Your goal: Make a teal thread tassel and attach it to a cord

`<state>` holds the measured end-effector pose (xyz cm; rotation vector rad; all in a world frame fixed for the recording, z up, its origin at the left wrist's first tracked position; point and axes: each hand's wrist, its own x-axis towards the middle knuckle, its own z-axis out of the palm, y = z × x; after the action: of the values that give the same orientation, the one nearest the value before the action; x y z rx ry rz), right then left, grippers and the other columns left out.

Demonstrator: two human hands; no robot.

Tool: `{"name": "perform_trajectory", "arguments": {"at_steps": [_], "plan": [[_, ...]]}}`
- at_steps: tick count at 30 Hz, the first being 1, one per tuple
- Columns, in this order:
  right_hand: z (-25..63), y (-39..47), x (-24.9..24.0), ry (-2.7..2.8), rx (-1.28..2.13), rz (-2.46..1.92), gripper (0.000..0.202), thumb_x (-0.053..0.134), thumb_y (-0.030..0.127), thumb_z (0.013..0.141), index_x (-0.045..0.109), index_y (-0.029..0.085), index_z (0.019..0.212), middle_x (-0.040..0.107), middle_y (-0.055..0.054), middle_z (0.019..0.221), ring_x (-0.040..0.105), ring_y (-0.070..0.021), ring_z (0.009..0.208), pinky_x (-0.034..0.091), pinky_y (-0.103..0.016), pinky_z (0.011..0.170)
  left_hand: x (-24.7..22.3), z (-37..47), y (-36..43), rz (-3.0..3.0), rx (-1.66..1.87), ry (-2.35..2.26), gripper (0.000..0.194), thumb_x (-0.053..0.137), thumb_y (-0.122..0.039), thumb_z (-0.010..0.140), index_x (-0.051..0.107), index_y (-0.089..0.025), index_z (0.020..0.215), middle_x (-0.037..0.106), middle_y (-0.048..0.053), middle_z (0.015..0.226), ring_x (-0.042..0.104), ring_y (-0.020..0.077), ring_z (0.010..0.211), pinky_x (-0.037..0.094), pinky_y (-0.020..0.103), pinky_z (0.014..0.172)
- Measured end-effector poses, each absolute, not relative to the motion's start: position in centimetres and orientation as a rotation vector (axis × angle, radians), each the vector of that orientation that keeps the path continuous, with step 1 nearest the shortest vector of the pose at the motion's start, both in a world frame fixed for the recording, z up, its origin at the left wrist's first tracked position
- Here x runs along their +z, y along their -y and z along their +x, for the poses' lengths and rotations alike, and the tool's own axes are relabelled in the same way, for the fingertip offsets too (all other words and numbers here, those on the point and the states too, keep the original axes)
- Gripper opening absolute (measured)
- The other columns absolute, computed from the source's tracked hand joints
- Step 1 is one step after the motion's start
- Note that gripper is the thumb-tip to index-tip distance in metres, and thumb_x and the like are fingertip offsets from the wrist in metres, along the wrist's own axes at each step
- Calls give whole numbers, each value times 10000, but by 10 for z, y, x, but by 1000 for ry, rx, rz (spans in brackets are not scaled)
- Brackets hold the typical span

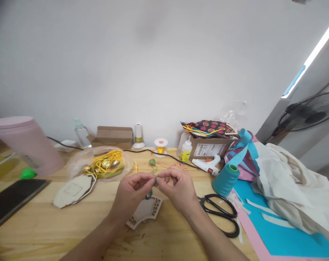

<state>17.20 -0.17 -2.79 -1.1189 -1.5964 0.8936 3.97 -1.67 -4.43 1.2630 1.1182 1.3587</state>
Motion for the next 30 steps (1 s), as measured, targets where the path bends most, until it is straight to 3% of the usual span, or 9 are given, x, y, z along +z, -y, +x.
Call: {"name": "perform_trajectory", "arguments": {"at_steps": [8, 14, 30], "plan": [[171, 0, -28, 1366, 1158, -1112, 183, 668, 309, 544, 603, 145, 593, 528, 27, 483, 428, -72, 444, 337, -186, 416, -43, 41, 17, 1087, 1355, -1101, 144, 641, -259, 622, 661, -137, 696, 663, 37, 590, 584, 121, 556, 441, 186, 492], [170, 1, -28, 1324, 1201, -1101, 186, 684, 304, 524, 606, 146, 581, 529, 30, 472, 430, -69, 437, 339, -186, 416, -42, 41, 18, 1107, 1352, -1042, 119, 644, -243, 626, 665, -146, 691, 680, 41, 637, 598, 114, 590, 455, 178, 539], [173, 2, -26, 1476, 1092, -1107, 152, 629, 295, 603, 617, 144, 609, 542, 12, 533, 437, -87, 483, 322, -195, 435, -43, 40, 15, 1089, 1328, -1102, 132, 639, -260, 634, 655, -131, 655, 649, 18, 561, 483, 59, 432, 344, 153, 402]]}}
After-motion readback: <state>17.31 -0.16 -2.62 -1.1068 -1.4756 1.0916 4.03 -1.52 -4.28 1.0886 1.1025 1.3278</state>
